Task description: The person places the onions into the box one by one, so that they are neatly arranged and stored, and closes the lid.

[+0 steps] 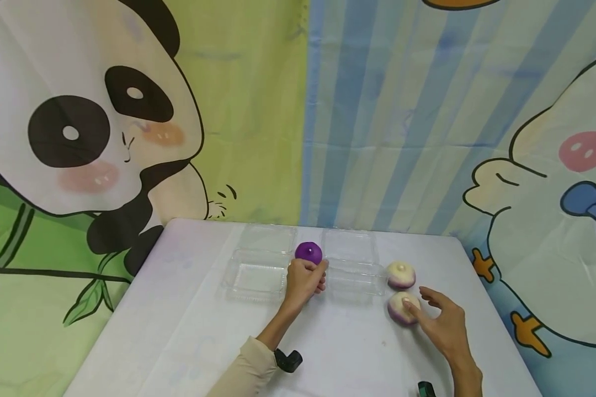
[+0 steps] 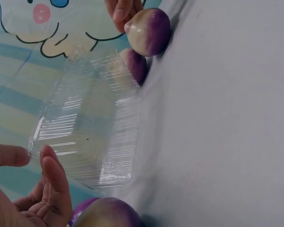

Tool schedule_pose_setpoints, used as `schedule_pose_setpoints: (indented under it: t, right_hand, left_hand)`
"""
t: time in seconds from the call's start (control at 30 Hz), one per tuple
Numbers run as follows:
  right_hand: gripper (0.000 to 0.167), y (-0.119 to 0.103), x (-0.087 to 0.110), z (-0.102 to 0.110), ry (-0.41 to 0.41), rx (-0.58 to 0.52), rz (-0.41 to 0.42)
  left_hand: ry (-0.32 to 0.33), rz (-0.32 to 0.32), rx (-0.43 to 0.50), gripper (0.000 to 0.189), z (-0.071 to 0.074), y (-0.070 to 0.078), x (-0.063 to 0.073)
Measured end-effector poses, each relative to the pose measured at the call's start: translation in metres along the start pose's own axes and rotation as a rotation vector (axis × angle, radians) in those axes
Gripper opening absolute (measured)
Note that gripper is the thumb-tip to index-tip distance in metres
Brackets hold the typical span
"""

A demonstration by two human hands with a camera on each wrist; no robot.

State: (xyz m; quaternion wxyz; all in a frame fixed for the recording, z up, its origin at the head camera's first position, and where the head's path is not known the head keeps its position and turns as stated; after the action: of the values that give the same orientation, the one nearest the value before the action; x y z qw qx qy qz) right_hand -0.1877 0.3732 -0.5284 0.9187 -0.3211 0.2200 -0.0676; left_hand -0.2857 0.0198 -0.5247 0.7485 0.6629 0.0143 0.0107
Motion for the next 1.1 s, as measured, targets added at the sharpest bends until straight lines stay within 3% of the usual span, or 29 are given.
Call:
schedule_pose_setpoints:
  t: [0.57,1.1]
  right_hand:
    - [0.062,0.001,0.008,-0.008,-0.045,0.011,-0.007]
    - [0.087,0.002,0.017,-0.018,-0.144,0.0,-0.081]
  left_hand:
    - [-0.054,0.065,0.109,0.025,-0.004,-0.01,0.007]
    - [-0.013,0.064,0.097,0.012,-0.011,-0.02,0.027]
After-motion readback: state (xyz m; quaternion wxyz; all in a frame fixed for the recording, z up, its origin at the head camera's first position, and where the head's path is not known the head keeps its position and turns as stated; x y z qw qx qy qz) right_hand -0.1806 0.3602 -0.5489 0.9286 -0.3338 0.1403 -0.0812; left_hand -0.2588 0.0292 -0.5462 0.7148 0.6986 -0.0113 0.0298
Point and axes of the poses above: each hand's wrist, its own x-axis away from the middle knuckle, its own z-axis out of the back of the hand, y = z × x, the point moved 8 cm from there along -x, towards the middle knuckle, and after that the axes turned 3 degrees about -z, right-handed, at the moved point
